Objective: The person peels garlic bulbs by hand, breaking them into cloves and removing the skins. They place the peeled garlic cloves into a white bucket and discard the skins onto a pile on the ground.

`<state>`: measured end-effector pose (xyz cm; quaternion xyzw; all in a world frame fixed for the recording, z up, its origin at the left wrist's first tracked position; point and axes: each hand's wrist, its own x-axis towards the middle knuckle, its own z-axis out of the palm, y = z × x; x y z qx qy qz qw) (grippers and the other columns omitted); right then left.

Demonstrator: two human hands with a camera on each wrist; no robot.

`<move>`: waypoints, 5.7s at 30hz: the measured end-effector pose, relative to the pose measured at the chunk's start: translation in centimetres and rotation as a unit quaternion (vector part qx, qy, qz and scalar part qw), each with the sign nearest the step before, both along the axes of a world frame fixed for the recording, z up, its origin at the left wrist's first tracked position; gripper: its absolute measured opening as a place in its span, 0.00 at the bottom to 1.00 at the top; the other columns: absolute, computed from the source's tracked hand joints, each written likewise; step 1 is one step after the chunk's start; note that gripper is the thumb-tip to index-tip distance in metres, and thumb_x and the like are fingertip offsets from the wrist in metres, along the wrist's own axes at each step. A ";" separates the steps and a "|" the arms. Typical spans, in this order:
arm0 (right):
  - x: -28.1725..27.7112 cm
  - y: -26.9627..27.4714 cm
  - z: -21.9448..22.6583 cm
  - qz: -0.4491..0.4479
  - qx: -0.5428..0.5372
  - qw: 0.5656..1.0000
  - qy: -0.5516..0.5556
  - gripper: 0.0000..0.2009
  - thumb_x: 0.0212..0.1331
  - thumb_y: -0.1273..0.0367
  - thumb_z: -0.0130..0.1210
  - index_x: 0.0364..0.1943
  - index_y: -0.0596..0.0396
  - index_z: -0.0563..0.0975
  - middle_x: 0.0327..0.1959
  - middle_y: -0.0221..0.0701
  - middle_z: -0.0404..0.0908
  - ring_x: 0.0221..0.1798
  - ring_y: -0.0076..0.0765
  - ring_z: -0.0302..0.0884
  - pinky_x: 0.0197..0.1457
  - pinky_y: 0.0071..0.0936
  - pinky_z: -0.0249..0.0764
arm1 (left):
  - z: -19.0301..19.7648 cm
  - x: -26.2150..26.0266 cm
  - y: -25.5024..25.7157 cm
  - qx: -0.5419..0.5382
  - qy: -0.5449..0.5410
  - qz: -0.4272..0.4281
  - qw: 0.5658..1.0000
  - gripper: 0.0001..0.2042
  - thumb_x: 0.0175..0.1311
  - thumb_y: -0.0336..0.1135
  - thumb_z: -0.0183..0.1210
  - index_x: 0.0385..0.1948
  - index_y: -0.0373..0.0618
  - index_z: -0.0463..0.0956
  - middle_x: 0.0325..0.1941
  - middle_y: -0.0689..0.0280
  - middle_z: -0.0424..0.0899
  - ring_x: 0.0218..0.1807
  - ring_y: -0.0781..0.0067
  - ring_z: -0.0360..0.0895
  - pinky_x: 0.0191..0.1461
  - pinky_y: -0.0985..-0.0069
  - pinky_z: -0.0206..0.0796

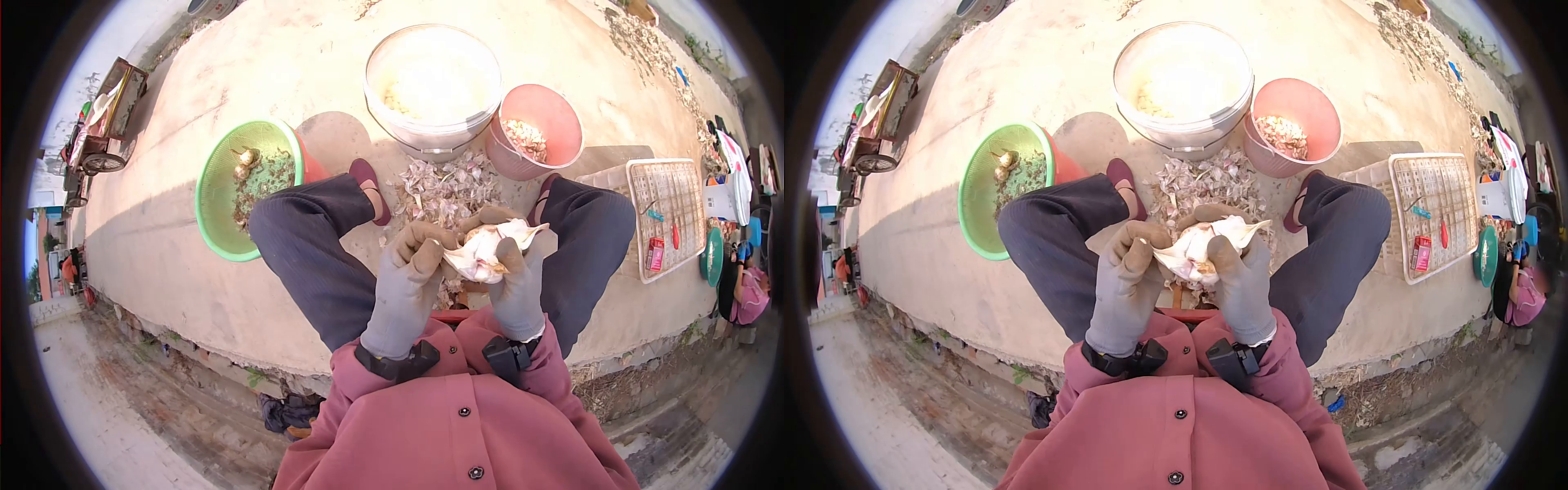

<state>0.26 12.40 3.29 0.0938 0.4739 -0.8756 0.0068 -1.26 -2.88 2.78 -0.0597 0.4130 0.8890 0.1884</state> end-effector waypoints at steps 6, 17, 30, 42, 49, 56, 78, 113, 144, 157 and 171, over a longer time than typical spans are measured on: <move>0.9 0.4 1.8 -0.031 0.118 0.992 0.045 0.30 0.72 0.51 0.52 0.60 0.68 0.68 0.51 0.43 0.80 0.50 0.34 0.82 0.53 0.31 0.81 | 1.5 0.2 -0.4 -0.003 0.076 -0.057 0.995 0.39 0.53 0.65 0.71 0.51 0.36 0.70 0.50 0.63 0.76 0.55 0.71 0.76 0.64 0.68 0.67; 0.8 -0.3 2.1 -0.033 0.120 0.991 0.051 0.20 0.65 0.72 0.58 0.58 0.67 0.72 0.48 0.39 0.82 0.47 0.26 0.82 0.48 0.23 0.80 | 2.1 0.4 0.9 -0.285 0.154 -0.002 0.946 0.21 0.55 0.42 0.72 0.40 0.39 0.72 0.37 0.67 0.74 0.37 0.78 0.71 0.41 0.77 0.67; 0.0 0.8 1.0 0.003 0.099 0.995 -0.031 0.14 0.73 0.64 0.49 0.49 0.63 0.76 0.39 0.33 0.82 0.39 0.26 0.80 0.43 0.24 0.76 | 2.4 0.6 1.5 -0.383 0.260 -0.013 0.886 0.18 0.68 0.38 0.62 0.22 0.39 0.66 0.27 0.64 0.65 0.29 0.73 0.63 0.32 0.73 0.56; 0.0 1.3 -3.5 0.048 -0.210 0.977 0.011 0.15 0.73 0.61 0.49 0.50 0.57 0.78 0.45 0.35 0.83 0.48 0.33 0.82 0.56 0.35 0.79 | 2.3 0.2 0.5 -0.216 0.187 -0.051 0.957 0.18 0.72 0.43 0.60 0.25 0.37 0.73 0.30 0.71 0.70 0.32 0.82 0.65 0.34 0.78 0.60; 0.1 1.5 -4.8 0.096 -0.468 0.874 0.094 0.16 0.74 0.58 0.48 0.54 0.51 0.78 0.57 0.38 0.80 0.64 0.40 0.75 0.69 0.48 0.71 | 3.5 -0.6 0.7 -0.043 0.027 -0.010 0.999 0.17 0.74 0.46 0.58 0.35 0.38 0.74 0.33 0.72 0.75 0.34 0.85 0.70 0.39 0.82 0.67; 0.0 0.4 0.0 -0.013 -0.378 0.926 -0.009 0.17 0.72 0.66 0.50 0.60 0.57 0.71 0.51 0.38 0.82 0.58 0.42 0.80 0.60 0.45 0.79 | -0.5 -0.8 0.3 -0.157 -0.001 0.041 0.987 0.15 0.75 0.40 0.53 0.49 0.34 0.75 0.34 0.70 0.79 0.35 0.84 0.72 0.41 0.82 0.67; 0.4 1.1 1.8 0.037 0.457 0.887 0.063 0.18 0.55 0.64 0.65 0.46 0.61 0.77 0.40 0.40 0.76 0.43 0.40 0.75 0.48 0.33 0.71 | 2.0 0.7 -0.4 -0.521 0.299 0.060 0.797 0.31 0.49 0.28 0.65 0.61 0.40 0.72 0.55 0.57 0.77 0.54 0.63 0.75 0.60 0.70 0.67; 1.6 1.2 0.8 0.085 0.117 0.984 -0.101 0.14 0.71 0.62 0.55 0.39 0.61 0.80 0.27 0.25 0.80 0.26 0.15 0.72 0.28 0.17 0.68 | 2.5 2.0 -1.3 -0.074 0.007 -0.062 0.995 0.34 0.54 0.25 0.62 0.68 0.38 0.62 0.61 0.59 0.76 0.60 0.69 0.77 0.63 0.71 0.72; 1.0 0.2 2.1 0.152 0.558 0.813 0.067 0.11 0.60 0.62 0.61 0.31 0.56 0.78 0.24 0.40 0.78 0.26 0.47 0.78 0.29 0.39 0.70 | 3.7 1.9 -1.6 -0.589 0.302 -0.120 0.740 0.38 0.39 0.33 0.76 0.60 0.45 0.72 0.56 0.56 0.76 0.53 0.52 0.80 0.54 0.63 0.74; 2.9 2.0 -0.2 0.213 0.435 0.874 0.049 0.09 0.67 0.70 0.53 0.39 0.61 0.80 0.29 0.43 0.80 0.28 0.47 0.77 0.31 0.38 0.70 | 2.4 3.0 -0.7 -0.488 0.333 -0.094 0.802 0.33 0.44 0.35 0.75 0.58 0.47 0.74 0.47 0.57 0.77 0.45 0.50 0.81 0.45 0.63 0.75; 2.0 2.4 0.3 0.235 0.529 0.802 0.146 0.17 0.64 0.72 0.54 0.56 0.64 0.75 0.40 0.40 0.81 0.43 0.46 0.80 0.46 0.40 0.75 | 2.0 2.8 -1.5 -0.372 0.319 -0.063 0.869 0.34 0.47 0.36 0.76 0.59 0.43 0.73 0.48 0.57 0.78 0.47 0.56 0.80 0.49 0.66 0.73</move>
